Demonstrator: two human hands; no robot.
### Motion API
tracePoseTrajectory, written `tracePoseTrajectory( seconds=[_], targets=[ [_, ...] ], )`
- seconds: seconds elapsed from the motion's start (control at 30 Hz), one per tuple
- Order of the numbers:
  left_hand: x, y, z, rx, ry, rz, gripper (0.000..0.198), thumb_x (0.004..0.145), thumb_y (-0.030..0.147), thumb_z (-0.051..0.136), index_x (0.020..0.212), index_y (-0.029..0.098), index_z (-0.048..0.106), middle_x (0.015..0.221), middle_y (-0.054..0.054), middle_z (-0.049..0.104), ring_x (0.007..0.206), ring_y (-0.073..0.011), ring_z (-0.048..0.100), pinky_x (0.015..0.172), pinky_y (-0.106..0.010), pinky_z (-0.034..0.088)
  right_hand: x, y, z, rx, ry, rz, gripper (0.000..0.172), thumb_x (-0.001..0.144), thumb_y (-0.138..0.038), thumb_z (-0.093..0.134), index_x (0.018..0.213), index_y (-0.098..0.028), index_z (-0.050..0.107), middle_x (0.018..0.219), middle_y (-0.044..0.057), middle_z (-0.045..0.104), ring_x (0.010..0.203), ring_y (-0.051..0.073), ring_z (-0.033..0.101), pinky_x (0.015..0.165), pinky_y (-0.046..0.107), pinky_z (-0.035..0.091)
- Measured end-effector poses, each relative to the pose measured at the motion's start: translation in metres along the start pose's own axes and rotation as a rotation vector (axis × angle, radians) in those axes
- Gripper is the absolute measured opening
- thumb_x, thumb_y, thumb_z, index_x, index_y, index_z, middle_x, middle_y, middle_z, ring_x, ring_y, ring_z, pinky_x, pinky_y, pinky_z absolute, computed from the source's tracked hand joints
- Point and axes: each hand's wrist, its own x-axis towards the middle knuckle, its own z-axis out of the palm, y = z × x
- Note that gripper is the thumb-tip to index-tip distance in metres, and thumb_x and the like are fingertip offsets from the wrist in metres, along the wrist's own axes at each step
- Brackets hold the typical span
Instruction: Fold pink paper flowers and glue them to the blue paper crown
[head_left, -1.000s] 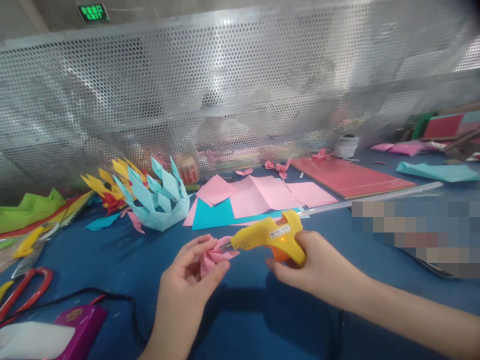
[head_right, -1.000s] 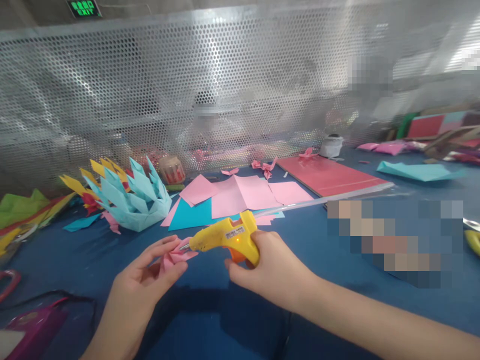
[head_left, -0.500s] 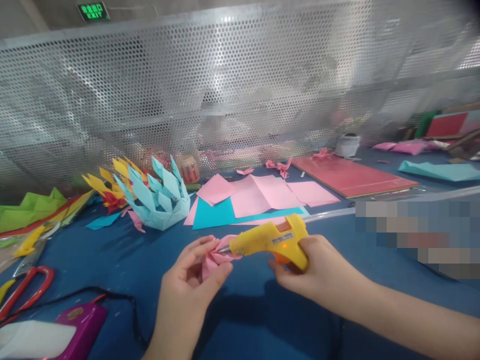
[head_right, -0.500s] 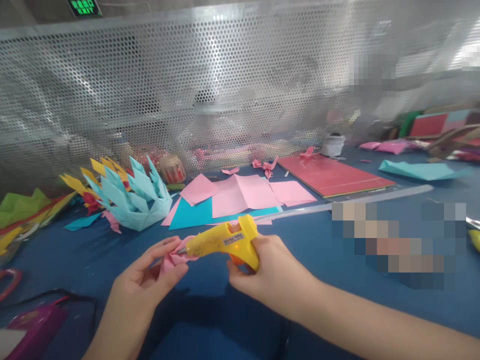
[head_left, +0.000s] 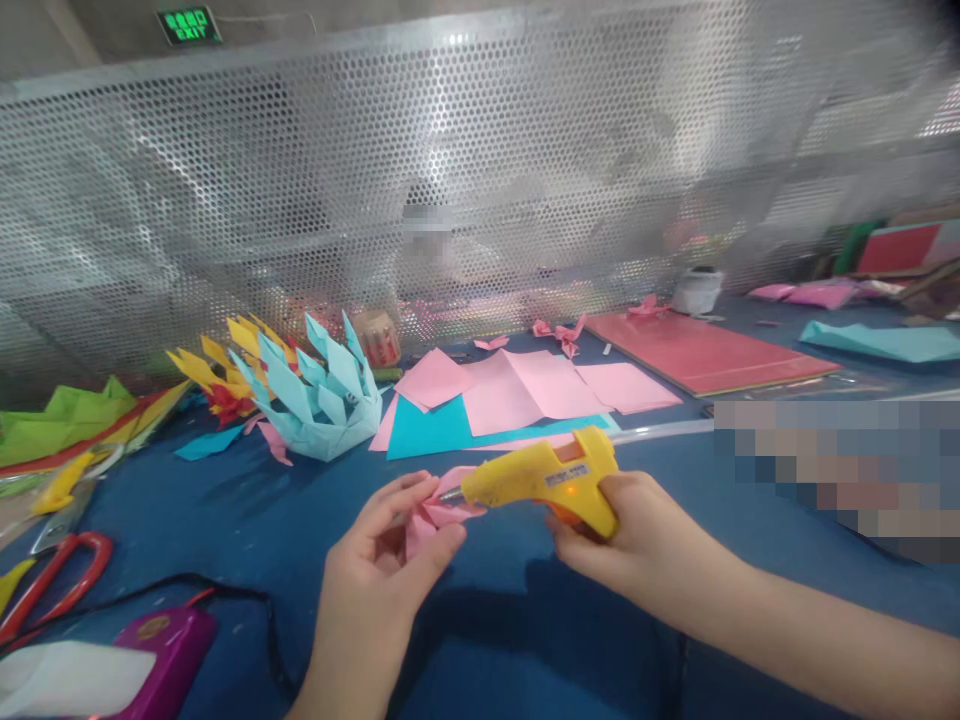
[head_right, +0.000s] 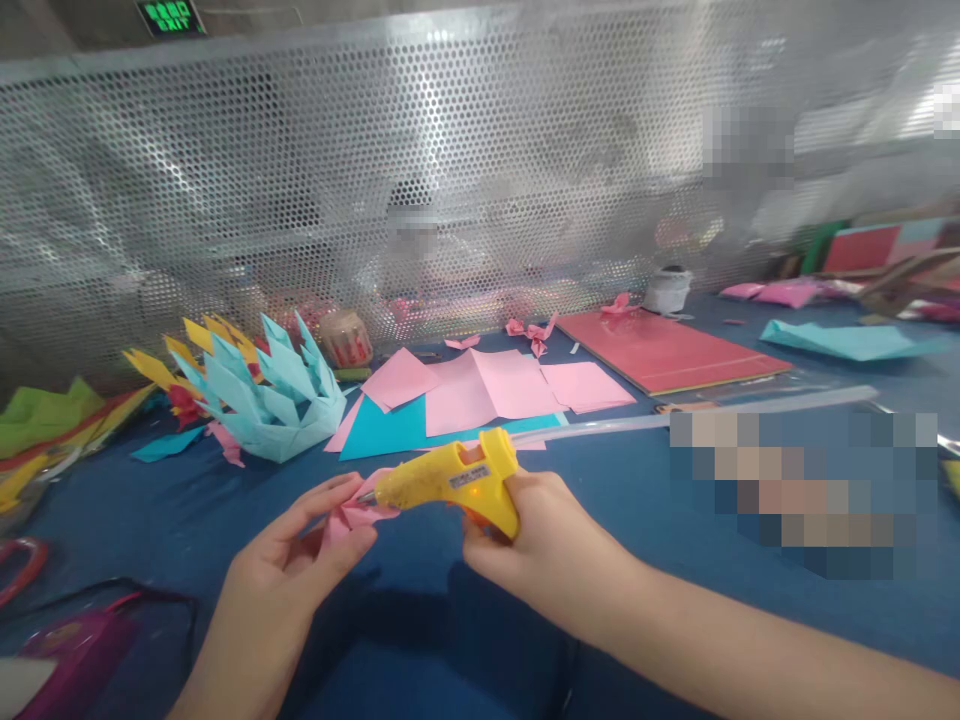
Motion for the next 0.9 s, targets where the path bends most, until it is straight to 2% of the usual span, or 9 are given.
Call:
tracePoseTrajectory(
  seconds=[0.27, 0.57, 0.9],
  targets=[
    [-0.0001, 0.0002, 0.0003, 0.002, 0.009, 0.021, 0.028, 0.056, 0.029, 0.08, 0.083, 0.023, 0.076, 0.11, -0.005, 0.068, 0.091, -0.0194, 0.067, 0.08, -0.026, 0.054, 0.0, 0.0001, 0.001, -0.01, 0.022, -0.013, 0.022, 0.067, -0.03, 0.051, 0.051, -0.021, 0.038, 0.046, -0.006, 0.032, 0.042, 0.007, 0.028, 0.037, 0.022, 0.025],
    [-0.0016, 0.0027, 0.0022, -0.014, 0.026, 0.008, 0.028, 0.055, 0.028, 0.08, 0.082, 0.024, 0.076, 0.11, -0.003, 0.068, 0.087, -0.0159, 0.068, 0.073, -0.018, 0.054, 0.0018, 0.0034, 0.0011, -0.029, 0.015, -0.03, 0.021, 0.067, -0.032, 0.048, 0.051, -0.021, 0.039, 0.048, -0.005, 0.032, 0.044, 0.008, 0.029, 0.038, 0.022, 0.026],
    [-0.0022, 0.0031, 0.0029, -0.024, 0.034, -0.025, 0.032, 0.055, 0.028, 0.08, 0.086, 0.022, 0.075, 0.109, -0.005, 0.07, 0.086, -0.0158, 0.069, 0.074, -0.019, 0.053, 0.0002, 0.0029, 0.0001, -0.048, -0.009, -0.05, 0.019, 0.067, -0.03, 0.045, 0.052, -0.02, 0.041, 0.049, -0.005, 0.033, 0.044, 0.008, 0.03, 0.04, 0.022, 0.027]
  ],
)
